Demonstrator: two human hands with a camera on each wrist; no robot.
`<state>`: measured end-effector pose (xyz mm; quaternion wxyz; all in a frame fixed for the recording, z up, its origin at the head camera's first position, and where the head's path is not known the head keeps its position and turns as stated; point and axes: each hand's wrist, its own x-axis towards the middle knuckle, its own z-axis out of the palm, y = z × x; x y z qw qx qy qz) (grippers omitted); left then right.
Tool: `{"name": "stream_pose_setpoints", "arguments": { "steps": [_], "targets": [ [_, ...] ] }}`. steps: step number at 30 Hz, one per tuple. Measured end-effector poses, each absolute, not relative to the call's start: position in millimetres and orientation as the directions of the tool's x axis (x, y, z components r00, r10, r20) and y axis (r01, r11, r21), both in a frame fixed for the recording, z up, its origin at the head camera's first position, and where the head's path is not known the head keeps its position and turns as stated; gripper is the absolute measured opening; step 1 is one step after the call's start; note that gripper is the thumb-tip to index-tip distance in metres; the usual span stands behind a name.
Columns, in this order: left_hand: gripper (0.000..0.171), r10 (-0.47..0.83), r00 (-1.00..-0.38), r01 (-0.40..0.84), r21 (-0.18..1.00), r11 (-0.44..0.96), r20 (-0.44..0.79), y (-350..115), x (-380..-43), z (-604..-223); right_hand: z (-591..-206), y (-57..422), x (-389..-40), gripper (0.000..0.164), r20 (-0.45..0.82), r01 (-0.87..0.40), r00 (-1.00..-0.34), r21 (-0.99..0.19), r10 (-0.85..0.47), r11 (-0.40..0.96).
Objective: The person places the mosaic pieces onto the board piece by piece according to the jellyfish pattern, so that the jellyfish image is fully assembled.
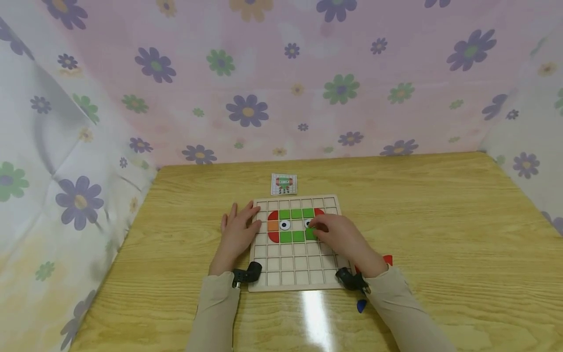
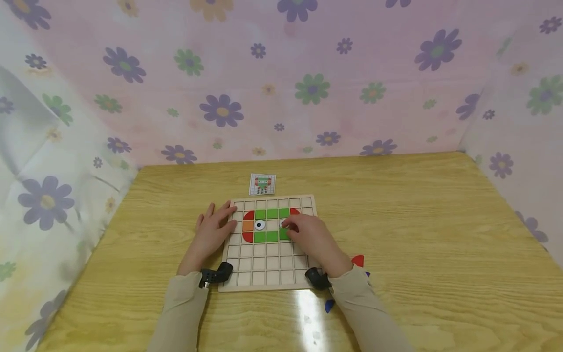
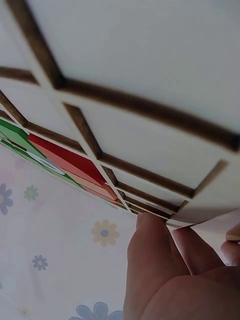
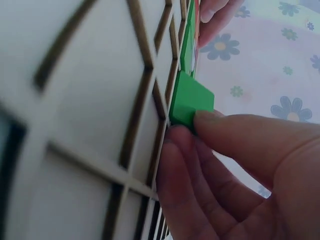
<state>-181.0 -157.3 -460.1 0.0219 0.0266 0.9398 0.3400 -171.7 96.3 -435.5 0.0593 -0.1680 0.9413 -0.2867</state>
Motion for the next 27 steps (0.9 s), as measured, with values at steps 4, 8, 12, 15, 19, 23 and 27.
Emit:
{"name": "stream_pose_setpoints", "arguments": {
  "steps": [4,8,12,15,19,23,27],
  "targets": [
    [0.041,0.064,-0.998,0.039,0.637,0.77,-0.016,-157,-181,-459,-435,95,-172,0.012,-0.001,-0.3,-0.935,-0.53,-0.354,0.793],
    [0.041,0.066,-0.998,0.044,0.637,0.77,-0.012,-157,-181,-459,-434,93,-171,0.012,0.005,-0.316,-0.932,-0.5,-0.362,0.806],
    [0.041,0.068,-0.998,0.044,0.641,0.766,-0.014,-158,-181,-460,-435,92,-168,0.012,-0.002,-0.315,-0.932,-0.485,-0.361,0.816],
    [0.041,0.071,-0.997,0.044,0.638,0.769,-0.015,-158,-181,-461,-436,92,-167,0.013,-0.006,-0.309,-0.935,-0.482,-0.356,0.82],
    [0.041,0.076,-0.997,0.055,0.631,0.774,-0.007,-157,-182,-461,-436,94,-169,0.016,-0.008,-0.304,-0.934,-0.505,-0.357,0.808],
    [0.04,0.075,-0.997,0.054,0.632,0.773,-0.007,-157,-182,-462,-433,100,-172,0.018,-0.012,-0.321,-0.922,-0.538,-0.388,0.779],
    [0.041,0.085,-0.996,0.057,0.624,0.779,-0.015,-159,-181,-461,-429,108,-174,0.022,-0.044,-0.32,-0.906,-0.577,-0.42,0.751]
  ]
}}
